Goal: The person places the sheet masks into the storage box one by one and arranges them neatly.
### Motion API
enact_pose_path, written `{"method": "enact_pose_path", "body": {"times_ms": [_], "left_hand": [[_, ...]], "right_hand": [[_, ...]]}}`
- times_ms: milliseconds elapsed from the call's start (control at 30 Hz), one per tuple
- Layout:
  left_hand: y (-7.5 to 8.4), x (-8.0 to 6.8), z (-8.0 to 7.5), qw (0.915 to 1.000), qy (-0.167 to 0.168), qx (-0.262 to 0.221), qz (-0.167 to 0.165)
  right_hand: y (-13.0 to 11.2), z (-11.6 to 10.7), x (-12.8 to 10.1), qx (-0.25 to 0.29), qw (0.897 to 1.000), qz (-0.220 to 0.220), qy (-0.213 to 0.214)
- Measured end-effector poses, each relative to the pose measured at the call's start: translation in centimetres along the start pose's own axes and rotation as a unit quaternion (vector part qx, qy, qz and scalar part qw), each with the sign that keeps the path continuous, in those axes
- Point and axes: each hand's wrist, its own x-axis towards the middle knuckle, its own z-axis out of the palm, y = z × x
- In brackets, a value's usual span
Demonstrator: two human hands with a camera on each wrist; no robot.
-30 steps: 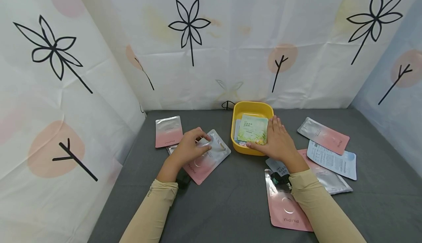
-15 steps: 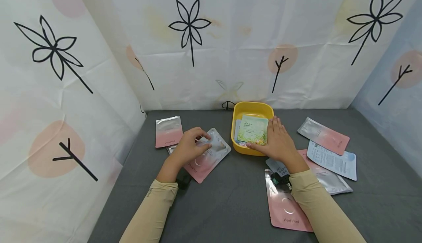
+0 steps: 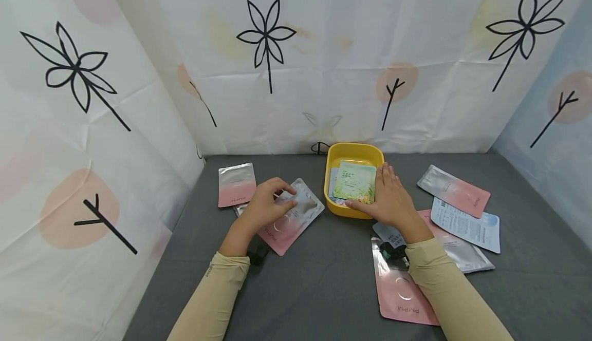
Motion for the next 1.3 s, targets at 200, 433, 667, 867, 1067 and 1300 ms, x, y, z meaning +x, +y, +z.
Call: {"method": "enact_pose_path", "body": {"times_ms": [200,433,667,867,1067,1300], "left_hand": [[0.0,0.0,0.0,0.9999,0.01,0.003,0.006],[0.1,0.2,0.0,0.9997,0.023,0.003,0.012],[0.7,0.1,-0.2,0.9988,0.041,-0.014,0.02],[1.2,0.0,-0.7,0.9984,0.05,-0.016,0.022],[1.4,0.0,-1.1,0.9974,0.059,-0.027,0.03],[1.7,0.0,-1.2,0.997,0.067,-0.035,0.02]], "right_hand": [[0.1,0.1,0.0,0.0,1.0,-0.002,-0.002],[0.1,0.0,0.1,-0.002,1.0,0.0,-0.002],[0.1,0.0,0.1,-0.004,1.0,0.001,-0.002],[0.1,0.0,0.0,-0.001,1.0,0.001,-0.001],[0.1,0.0,0.0,0.0,1.0,0.002,-0.003],[0.0,-0.1,0.0,0.001,1.0,0.002,-0.005]]}}
